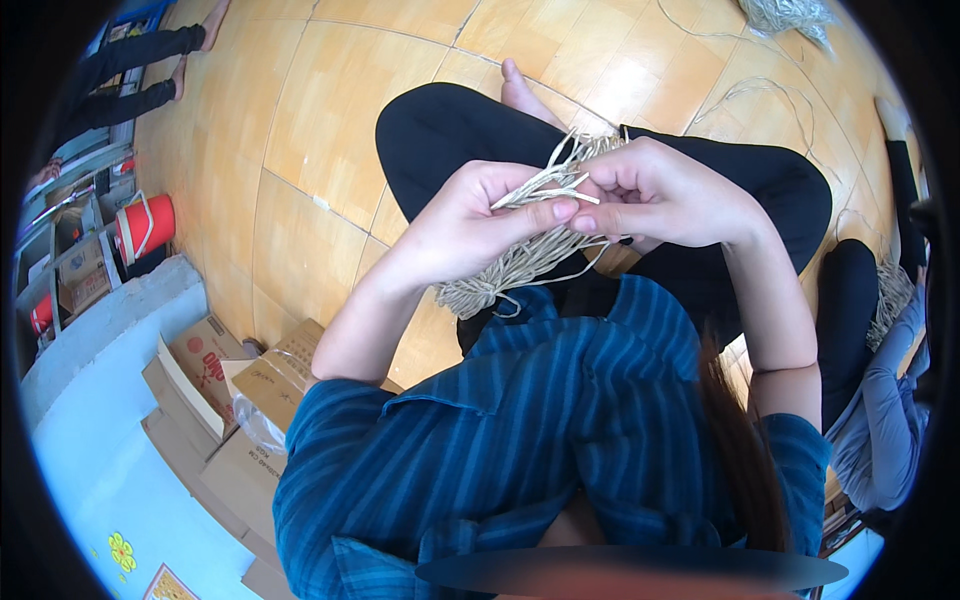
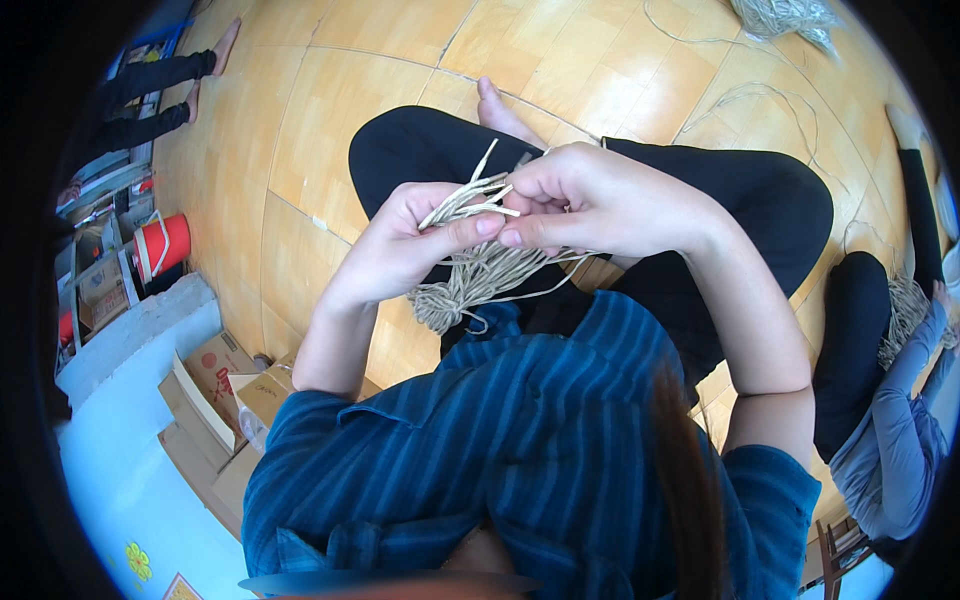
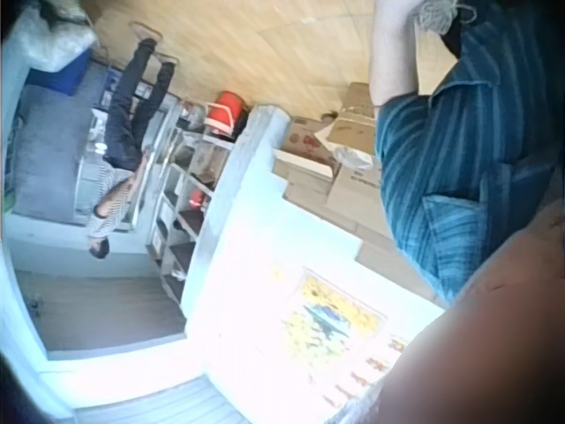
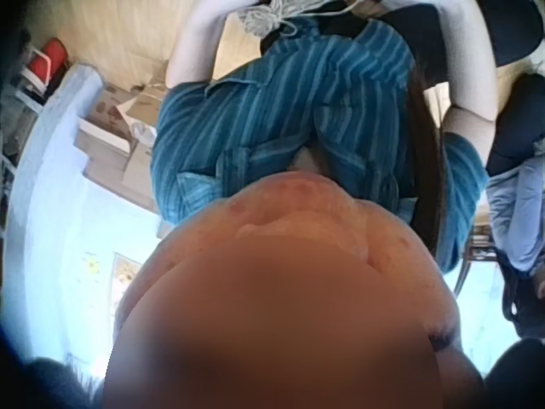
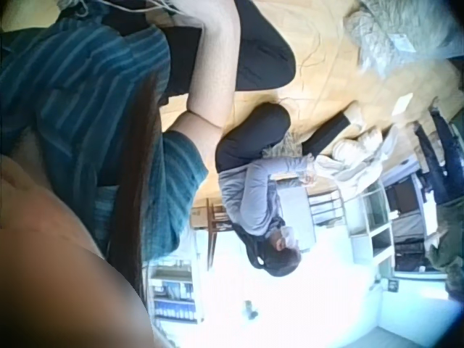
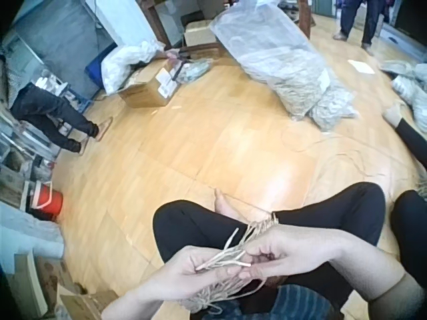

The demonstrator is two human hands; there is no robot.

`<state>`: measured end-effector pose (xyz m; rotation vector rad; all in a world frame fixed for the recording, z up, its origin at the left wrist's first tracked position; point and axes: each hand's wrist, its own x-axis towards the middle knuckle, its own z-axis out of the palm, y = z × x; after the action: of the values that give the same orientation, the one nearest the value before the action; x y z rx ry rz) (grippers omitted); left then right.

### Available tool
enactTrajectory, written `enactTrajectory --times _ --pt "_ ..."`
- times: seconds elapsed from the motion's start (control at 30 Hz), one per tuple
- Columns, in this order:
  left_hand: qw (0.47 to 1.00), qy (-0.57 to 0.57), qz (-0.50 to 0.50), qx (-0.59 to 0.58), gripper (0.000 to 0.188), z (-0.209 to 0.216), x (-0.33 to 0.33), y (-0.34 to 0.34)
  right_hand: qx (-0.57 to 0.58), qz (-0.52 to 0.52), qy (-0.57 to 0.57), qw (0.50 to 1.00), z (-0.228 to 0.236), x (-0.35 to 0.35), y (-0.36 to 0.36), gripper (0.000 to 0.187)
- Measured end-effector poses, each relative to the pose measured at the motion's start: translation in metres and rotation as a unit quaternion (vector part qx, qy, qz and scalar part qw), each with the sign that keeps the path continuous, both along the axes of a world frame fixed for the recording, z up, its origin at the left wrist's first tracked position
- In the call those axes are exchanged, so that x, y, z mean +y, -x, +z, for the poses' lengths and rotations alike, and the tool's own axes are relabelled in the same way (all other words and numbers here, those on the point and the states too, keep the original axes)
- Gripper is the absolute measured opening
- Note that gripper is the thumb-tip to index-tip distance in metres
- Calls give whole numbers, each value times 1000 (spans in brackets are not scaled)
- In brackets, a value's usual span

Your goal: The person sits on the floor and repeatedly ties small bundles of light-colored cord with a thin tie cord. They separate a few strands, wrap the tie cord around them, and pull it tight to secure the bundle. The process is repeated continuously throughout the clip.

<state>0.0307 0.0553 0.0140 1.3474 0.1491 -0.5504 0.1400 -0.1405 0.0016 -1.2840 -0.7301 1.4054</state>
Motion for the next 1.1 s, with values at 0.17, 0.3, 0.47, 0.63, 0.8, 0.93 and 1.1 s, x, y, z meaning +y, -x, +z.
enactTrajectory --times 0.17,0.3,0.47,0.63,0.8,0.93,1.1 --pt "977 160 121 67 19 -5 -15 -6 152 -105 -82 979 -8 1 3 22" --pt "912 294 274 88 14 -14 -31 -3 274 -234 -95 928 -26 7 22 24" --pt "783 534 285 144 21 -26 -34 6 400 -288 -127 861 -39 14 50 27" --pt "752 561 288 191 21 -26 -25 22 511 -303 -149 790 -39 17 78 25" --pt "754 559 284 195 20 -23 -22 35 538 -310 -133 773 -31 13 92 25" --pt "751 559 287 203 18 -20 -26 39 516 -298 -142 790 -27 6 94 23" --pt "868 380 306 89 15 -21 -31 41 103 -268 -164 944 -36 11 75 26"
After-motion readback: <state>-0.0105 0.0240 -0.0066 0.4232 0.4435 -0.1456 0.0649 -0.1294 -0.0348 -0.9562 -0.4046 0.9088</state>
